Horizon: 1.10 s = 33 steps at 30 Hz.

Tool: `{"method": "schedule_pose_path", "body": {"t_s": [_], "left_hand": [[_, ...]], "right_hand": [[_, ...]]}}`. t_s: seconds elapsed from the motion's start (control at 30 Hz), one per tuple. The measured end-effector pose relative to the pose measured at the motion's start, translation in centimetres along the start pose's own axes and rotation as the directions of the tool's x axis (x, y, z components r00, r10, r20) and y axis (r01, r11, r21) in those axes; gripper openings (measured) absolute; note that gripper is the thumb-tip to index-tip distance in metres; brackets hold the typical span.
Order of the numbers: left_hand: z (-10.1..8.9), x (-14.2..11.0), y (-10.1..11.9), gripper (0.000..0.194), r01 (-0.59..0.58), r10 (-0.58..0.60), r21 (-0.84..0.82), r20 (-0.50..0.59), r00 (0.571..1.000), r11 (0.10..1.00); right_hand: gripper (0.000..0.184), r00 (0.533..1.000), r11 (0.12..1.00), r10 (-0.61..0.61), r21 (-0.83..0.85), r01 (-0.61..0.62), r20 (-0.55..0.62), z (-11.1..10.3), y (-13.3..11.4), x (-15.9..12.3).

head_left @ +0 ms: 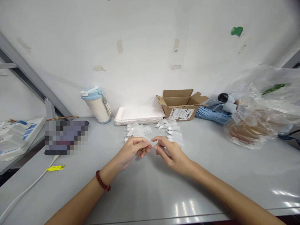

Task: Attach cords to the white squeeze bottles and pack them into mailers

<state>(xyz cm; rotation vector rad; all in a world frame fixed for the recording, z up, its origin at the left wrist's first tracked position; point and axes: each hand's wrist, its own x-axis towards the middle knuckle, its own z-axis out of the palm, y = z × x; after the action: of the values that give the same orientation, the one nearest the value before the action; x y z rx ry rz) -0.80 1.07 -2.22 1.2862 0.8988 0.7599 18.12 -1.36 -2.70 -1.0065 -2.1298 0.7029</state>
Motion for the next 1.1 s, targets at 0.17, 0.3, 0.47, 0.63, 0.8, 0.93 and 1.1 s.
{"method": "schedule_pose_path", "body": {"t_s": [0.17,0.3,0.47,0.63,0.8,0.93,1.1], "left_hand": [[0.08,0.02,0.26,0.021,0.007,-0.007,0.009,0.012,1.000,1.000],[0.11,0.01,0.35,0.021,0.007,-0.007,0.014,0.026,1.000,1.000],[0.16,-0.14,0.16,0.021,-0.009,0.008,0.021,0.027,1.000,1.000],[0.12,-0.12,0.24,0.021,-0.008,0.008,-0.012,0.004,1.000,1.000],[0.17,0.01,0.24,0.021,-0.004,0.005,-0.030,0.011,1.000,1.000],[0.28,-0.05,0.03,0.021,0.002,0.000,-0.054,0.032,0.999,0.999],[0.15,-0.15,-0.11,0.021,0.012,-0.009,-0.089,0.028,1.000,0.996]], "right_hand": [[0.024,1.000,0.999,-0.023,-0.026,0.023,-0.004,0.07,-0.09,0.02],[0.024,1.000,0.998,-0.030,-0.047,0.030,0.002,0.18,-0.10,0.06],[0.024,1.000,0.998,-0.027,-0.054,0.026,-0.003,0.14,0.01,0.13],[0.025,1.000,0.999,-0.027,-0.038,0.027,0.002,-0.06,-0.12,0.08],[0.024,0.999,0.999,-0.045,-0.030,0.045,-0.001,0.05,-0.25,-0.01],[0.023,0.998,0.998,-0.057,-0.024,0.056,-0.013,0.17,-0.15,-0.01],[0.026,1.000,0.999,-0.021,-0.033,0.021,-0.009,0.08,-0.14,-0.03]]}}
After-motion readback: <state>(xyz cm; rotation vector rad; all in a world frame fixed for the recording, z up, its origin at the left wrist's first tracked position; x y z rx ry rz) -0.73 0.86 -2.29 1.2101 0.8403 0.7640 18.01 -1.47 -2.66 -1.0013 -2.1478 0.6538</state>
